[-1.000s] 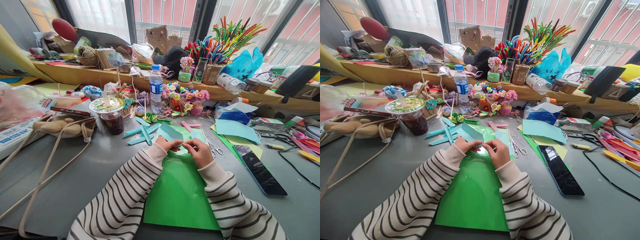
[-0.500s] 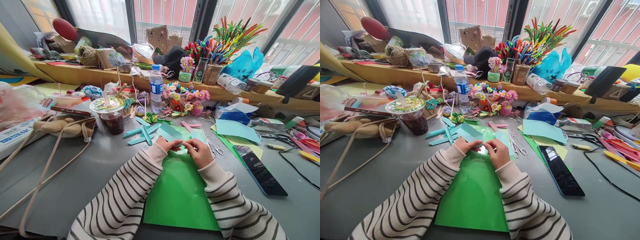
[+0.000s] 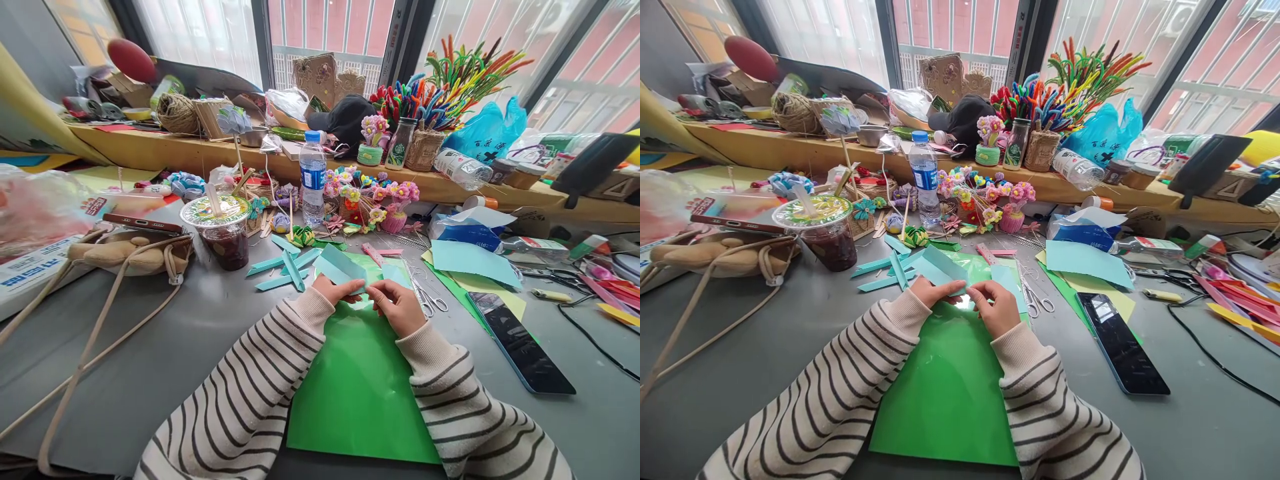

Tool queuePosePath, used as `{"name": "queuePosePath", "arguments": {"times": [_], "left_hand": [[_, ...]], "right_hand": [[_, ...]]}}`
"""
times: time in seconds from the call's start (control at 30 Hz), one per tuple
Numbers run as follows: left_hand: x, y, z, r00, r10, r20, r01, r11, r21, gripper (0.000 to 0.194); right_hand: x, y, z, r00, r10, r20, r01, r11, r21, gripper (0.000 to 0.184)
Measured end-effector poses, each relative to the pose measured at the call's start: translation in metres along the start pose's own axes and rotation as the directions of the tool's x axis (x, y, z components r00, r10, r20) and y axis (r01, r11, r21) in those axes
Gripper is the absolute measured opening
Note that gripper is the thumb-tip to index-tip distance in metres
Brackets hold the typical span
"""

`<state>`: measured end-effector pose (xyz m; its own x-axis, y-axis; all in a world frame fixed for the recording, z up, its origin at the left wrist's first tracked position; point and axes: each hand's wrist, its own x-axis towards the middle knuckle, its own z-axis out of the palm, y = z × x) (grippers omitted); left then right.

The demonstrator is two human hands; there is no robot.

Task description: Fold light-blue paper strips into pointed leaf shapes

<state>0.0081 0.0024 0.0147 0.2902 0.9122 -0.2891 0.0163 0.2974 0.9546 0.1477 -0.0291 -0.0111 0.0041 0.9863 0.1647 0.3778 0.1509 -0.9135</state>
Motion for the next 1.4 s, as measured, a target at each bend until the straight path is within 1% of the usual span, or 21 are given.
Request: {"name": "queuePosePath", "arguments": {"times": [0.1, 0.2, 0.33, 0.4, 0.57, 0.67, 0.87, 1.03, 1.2, 1.3, 1.4], "left_hand": [[0.0030, -0.0033, -0.0005, 1.000, 0.016, 0.014, -0.015, 0.999, -0.036, 0.026], [0.0055, -0.0068, -0.0010, 0.998, 0.066, 0.021, -0.064, 0.996, -0.056, 0.028], [0.0065, -0.0088, -0.0011, 0.994, 0.103, 0.047, -0.102, 0.995, -0.018, 0.029], [0.0061, -0.0085, -0.0005, 0.994, 0.108, 0.031, -0.108, 0.994, -0.001, 0.029], [0.0041, -0.0060, 0.0011, 0.999, 0.052, 0.005, -0.052, 0.998, 0.025, 0.026], [0.0044, -0.0063, 0.0007, 0.999, 0.044, -0.011, -0.044, 0.999, 0.021, 0.024], [0.0057, -0.0076, -0.0013, 0.997, 0.066, 0.031, -0.065, 0.998, -0.008, 0.025], [0.0023, -0.0035, -0.0008, 0.999, 0.030, 0.032, -0.032, 0.998, 0.050, 0.021], [0.0021, -0.0045, -0.0008, 0.998, 0.048, 0.050, -0.052, 0.995, 0.082, 0.026], [0.0018, -0.0050, -0.0010, 0.999, 0.042, 0.027, -0.044, 0.994, 0.103, 0.027], [0.0015, -0.0046, -0.0015, 1.000, 0.013, 0.007, -0.014, 0.992, 0.126, 0.026]], "right_hand": [[0.0000, 0.0005, 0.0003, 1.000, 0.031, 0.005, -0.031, 0.999, 0.026, 0.024], [-0.0004, 0.0006, 0.0007, 0.999, 0.045, -0.002, -0.045, 0.999, 0.031, 0.025], [-0.0001, 0.0008, 0.0015, 0.999, 0.046, -0.001, -0.046, 0.999, 0.028, 0.025], [0.0003, 0.0010, 0.0019, 0.999, 0.038, 0.000, -0.038, 0.999, 0.027, 0.025], [0.0005, 0.0017, 0.0015, 1.000, 0.023, -0.001, -0.023, 1.000, 0.021, 0.024], [0.0004, 0.0020, 0.0002, 0.999, 0.034, 0.009, -0.035, 0.998, 0.053, 0.027], [0.0014, 0.0013, -0.0016, 0.997, 0.077, 0.004, -0.077, 0.992, 0.102, 0.035], [0.0002, -0.0005, -0.0011, 0.998, 0.054, 0.016, -0.054, 0.998, 0.029, 0.030], [-0.0017, -0.0008, -0.0001, 1.000, -0.013, -0.009, 0.012, 0.998, -0.057, 0.027], [-0.0013, 0.0001, 0.0006, 0.999, -0.030, -0.015, 0.029, 0.998, -0.061, 0.026], [-0.0006, 0.0005, 0.0006, 1.000, 0.001, 0.011, -0.001, 1.000, -0.016, 0.026]]}}
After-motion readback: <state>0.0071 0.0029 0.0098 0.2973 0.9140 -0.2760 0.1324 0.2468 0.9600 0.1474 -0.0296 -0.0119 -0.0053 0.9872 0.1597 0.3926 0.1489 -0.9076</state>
